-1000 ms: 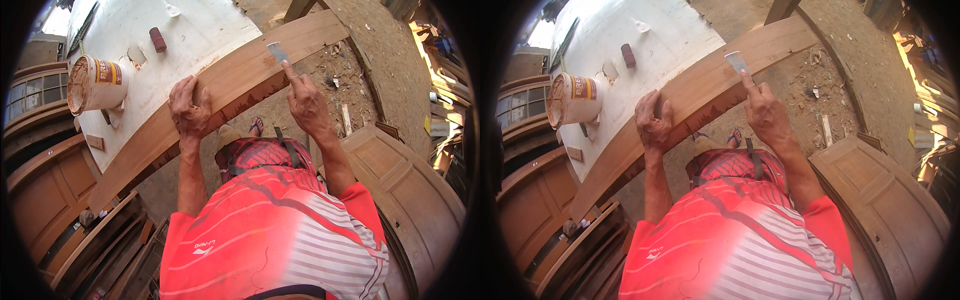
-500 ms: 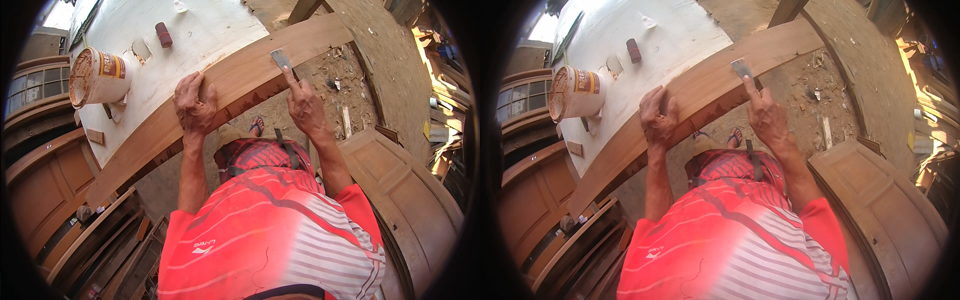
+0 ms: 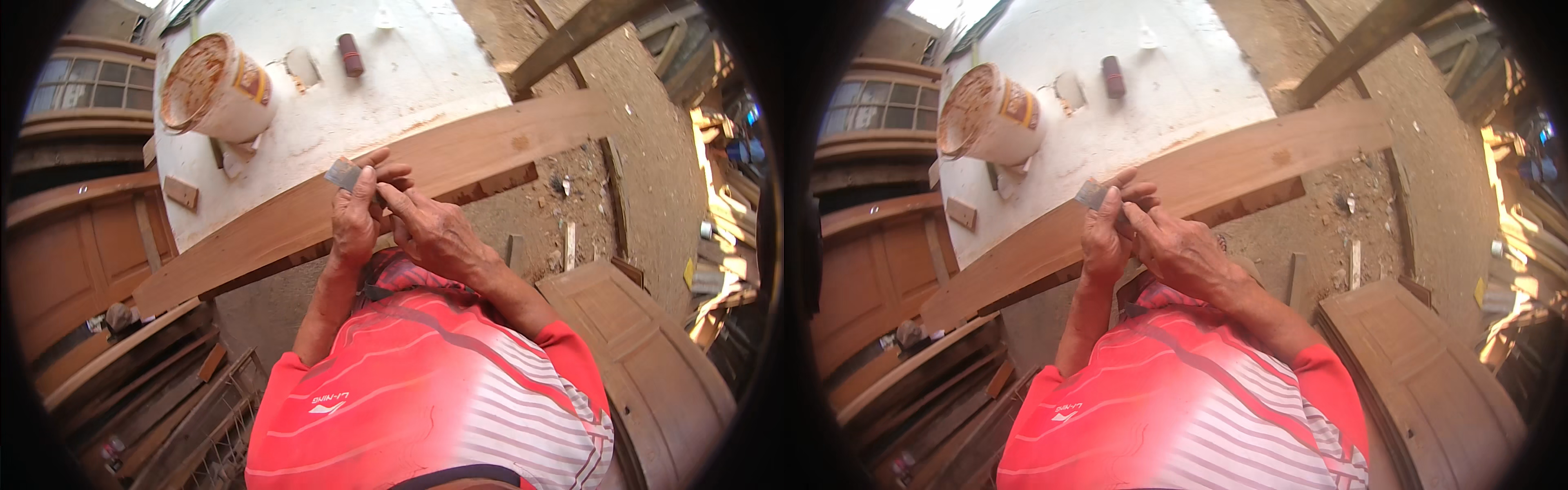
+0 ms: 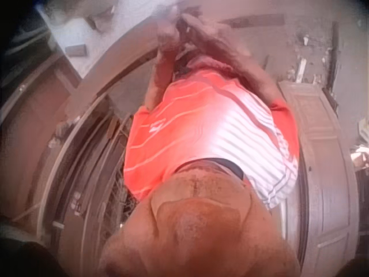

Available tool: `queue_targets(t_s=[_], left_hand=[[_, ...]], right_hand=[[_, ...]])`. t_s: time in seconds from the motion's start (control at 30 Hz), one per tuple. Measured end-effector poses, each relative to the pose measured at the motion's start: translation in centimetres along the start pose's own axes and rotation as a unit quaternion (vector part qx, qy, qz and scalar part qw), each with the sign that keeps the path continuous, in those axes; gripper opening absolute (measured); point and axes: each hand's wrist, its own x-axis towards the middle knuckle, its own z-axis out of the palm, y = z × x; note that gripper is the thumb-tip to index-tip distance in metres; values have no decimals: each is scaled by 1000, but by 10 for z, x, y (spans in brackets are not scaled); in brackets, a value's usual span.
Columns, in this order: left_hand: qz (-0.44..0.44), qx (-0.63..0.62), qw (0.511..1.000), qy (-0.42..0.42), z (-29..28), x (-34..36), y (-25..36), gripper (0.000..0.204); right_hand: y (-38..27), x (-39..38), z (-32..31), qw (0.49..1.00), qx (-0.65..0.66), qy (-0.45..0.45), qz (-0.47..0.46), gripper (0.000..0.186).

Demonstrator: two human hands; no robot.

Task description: The person applies a brown paste to gaps in a wooden board using a spatula, applies white glue to the surface, and sands the board with a small block.

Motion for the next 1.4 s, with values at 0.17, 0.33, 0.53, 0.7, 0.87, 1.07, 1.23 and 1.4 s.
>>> queue_targets(t_s=[0.17, 0.33, 0.53, 0.7, 0.87, 1.07, 1.23, 1.4], left_hand=[[88, 200, 969, 116, -60, -30, 63, 47], [152, 270, 927, 210, -129, -54, 74, 41], [196, 376, 890, 170, -146, -40, 82, 57], [231, 349, 889, 184, -147, -46, 73, 57], [232, 333, 894, 190, -147, -46, 83, 47], [254, 342, 883, 197, -146, -46, 84, 45], [244, 331, 890, 194, -147, -48, 82, 46], [238, 339, 891, 186, -149, -45, 74, 48]], right_hand=[[-51, 88, -3, 991, 4, -21, -134, 28], [-110, 239, 11, 960, -24, 26, -278, 13], [-100, 411, 95, 935, -188, -278, -117, 20], [-64, 421, 123, 898, -91, -423, -85, 39], [-95, 408, 120, 888, -79, -450, 48, 49], [-84, 410, 110, 873, -98, -476, -39, 51], [-71, 430, 133, 891, -146, -428, -31, 58], [-66, 453, 129, 890, -248, -280, -261, 13]])
